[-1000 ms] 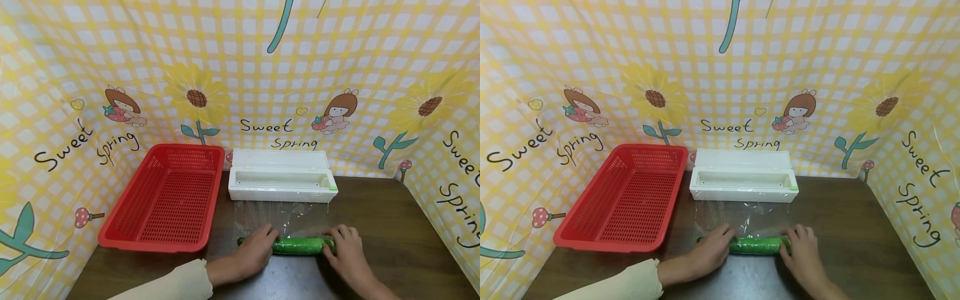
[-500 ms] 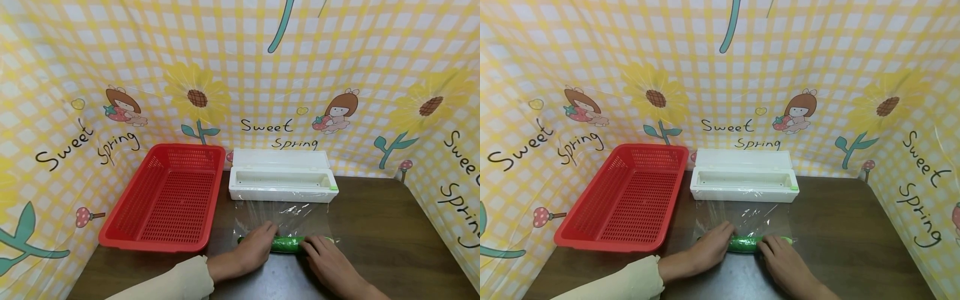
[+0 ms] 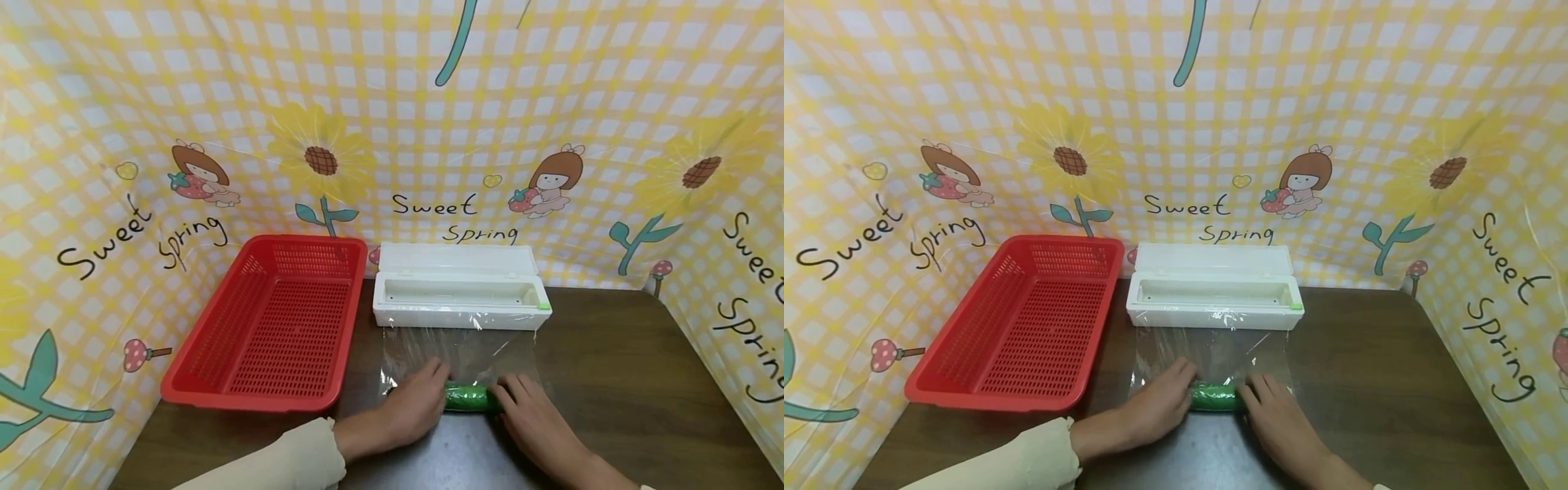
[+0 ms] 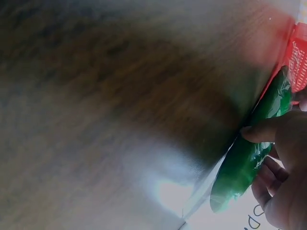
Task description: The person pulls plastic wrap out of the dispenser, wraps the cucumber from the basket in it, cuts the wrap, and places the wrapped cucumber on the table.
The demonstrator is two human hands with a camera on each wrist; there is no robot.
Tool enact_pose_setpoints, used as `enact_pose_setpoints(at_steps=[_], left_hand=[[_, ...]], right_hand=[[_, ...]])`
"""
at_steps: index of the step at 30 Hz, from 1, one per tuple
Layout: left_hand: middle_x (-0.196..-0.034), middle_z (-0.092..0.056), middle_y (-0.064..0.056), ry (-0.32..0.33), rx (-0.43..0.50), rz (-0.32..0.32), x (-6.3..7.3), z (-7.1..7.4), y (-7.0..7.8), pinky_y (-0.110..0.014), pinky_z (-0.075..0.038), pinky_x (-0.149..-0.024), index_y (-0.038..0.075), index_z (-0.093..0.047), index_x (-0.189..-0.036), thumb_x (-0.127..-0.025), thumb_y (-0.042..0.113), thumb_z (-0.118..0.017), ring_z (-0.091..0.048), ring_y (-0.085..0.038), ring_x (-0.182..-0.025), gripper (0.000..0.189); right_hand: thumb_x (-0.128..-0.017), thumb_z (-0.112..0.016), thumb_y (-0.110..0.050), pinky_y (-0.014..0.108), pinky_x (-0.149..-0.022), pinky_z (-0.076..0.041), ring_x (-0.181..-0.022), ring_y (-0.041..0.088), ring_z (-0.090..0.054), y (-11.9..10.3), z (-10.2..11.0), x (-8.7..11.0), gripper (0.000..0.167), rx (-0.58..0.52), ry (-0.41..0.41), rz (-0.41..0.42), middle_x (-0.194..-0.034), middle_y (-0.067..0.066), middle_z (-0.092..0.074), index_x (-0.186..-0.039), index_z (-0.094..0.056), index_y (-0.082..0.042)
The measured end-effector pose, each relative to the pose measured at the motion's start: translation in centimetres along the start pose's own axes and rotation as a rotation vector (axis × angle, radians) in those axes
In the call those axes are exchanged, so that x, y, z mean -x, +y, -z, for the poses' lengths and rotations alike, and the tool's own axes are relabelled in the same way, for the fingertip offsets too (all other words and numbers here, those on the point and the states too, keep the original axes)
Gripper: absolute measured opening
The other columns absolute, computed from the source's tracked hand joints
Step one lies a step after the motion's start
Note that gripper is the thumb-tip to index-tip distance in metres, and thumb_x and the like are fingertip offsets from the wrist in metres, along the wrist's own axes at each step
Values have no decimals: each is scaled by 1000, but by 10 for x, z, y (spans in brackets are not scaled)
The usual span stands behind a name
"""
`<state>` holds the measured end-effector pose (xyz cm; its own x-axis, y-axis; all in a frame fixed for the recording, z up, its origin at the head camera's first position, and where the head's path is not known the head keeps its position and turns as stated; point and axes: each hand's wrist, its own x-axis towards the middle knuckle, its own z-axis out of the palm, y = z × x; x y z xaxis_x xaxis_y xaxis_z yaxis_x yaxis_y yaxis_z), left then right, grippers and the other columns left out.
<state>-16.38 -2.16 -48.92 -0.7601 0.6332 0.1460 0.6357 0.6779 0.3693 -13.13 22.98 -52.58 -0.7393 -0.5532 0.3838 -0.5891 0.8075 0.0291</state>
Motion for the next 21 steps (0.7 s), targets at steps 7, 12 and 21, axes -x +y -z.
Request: enact_pose_setpoints(at_steps=[7,12,21], left_hand=[[-96,-48,0,16,-259,-112,2,-3,0,-23,-42,-67,8,-58,-111,-83,3,-71,-48,-13,-84,32],[-90,-46,-1,14,-261,-100,5,6,-4,-21,-41,-64,6,-56,-104,-65,-17,-56,-43,-13,-80,45],[-95,-65,-5,-42,-135,-22,9,22,-10,-29,-56,-76,4,-62,-103,-69,-18,-58,-62,-19,-89,41]], right_hand=[[-73,-78,-8,38,-79,-49,-94,18,-51,0,-1,-4,45,-13,34,15,-106,0,-55,-116,-64,-9],[-71,-79,-6,39,-80,-49,-94,19,-51,0,0,-5,48,-25,49,33,-106,2,-56,-117,-65,-7],[-71,-79,-7,37,-78,-47,-93,18,-49,1,2,-4,46,-22,57,37,-105,1,-56,-115,-65,-9]])
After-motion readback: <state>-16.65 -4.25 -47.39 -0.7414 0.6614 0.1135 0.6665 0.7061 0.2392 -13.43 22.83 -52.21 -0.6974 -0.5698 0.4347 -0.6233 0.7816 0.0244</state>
